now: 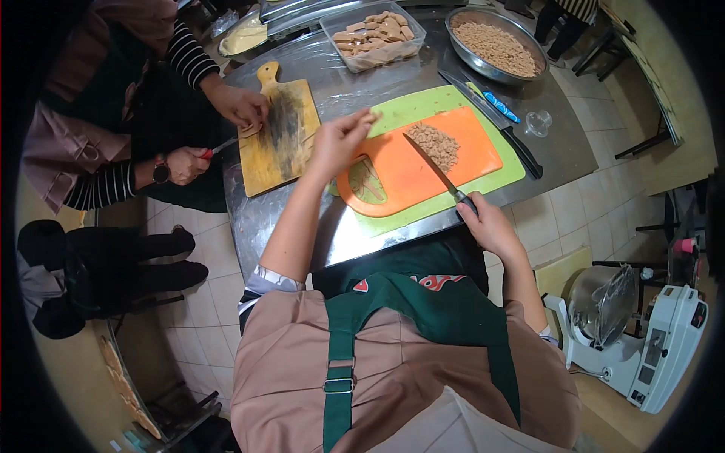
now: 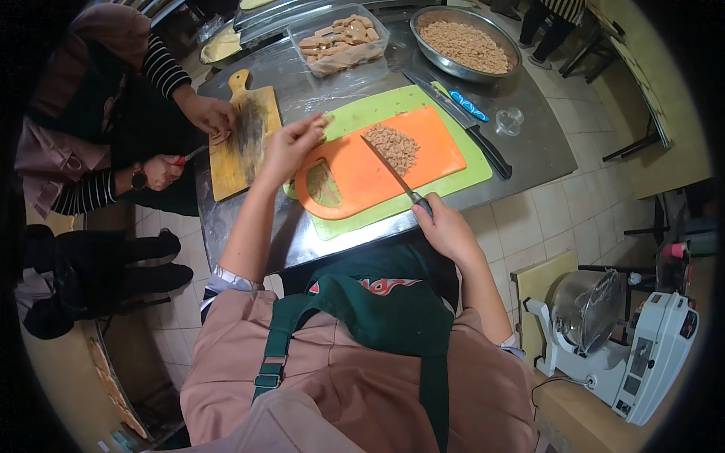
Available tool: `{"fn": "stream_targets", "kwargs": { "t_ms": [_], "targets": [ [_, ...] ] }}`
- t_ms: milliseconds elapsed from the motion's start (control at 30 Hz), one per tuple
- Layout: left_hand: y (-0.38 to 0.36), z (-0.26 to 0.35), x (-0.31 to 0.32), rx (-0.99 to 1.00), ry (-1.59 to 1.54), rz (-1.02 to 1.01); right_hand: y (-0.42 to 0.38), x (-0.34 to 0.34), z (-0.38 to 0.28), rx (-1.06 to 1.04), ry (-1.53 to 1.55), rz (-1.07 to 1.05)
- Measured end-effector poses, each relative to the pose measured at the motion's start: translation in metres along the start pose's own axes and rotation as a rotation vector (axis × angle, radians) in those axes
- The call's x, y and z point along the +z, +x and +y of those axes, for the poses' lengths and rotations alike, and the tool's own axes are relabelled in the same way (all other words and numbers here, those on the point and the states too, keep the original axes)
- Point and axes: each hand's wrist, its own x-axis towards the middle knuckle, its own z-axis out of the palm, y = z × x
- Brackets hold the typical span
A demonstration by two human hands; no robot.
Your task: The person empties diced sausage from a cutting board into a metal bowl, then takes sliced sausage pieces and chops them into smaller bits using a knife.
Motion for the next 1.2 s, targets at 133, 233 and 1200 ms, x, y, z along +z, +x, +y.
{"fn": "stream_targets", "kwargs": {
  "t_ms": [133, 233, 1200],
  "targets": [
    [-0.022, -0.008, 0.045, 0.331, 0.386, -0.076, 0.001, -0.002, -0.001, 0.013, 0.018, 0.002],
    [-0.033, -0.019, 0.064, 0.41, 0.6, -0.056, 0.001, 0.001, -0.003, 0.01, 0.023, 0.012],
    [-0.045, -0.021, 0.083, 0.549, 0.657, 0.147, -0.016, 0.032, -0.021, -0.184, -0.278, 0.204]
  ]
}}
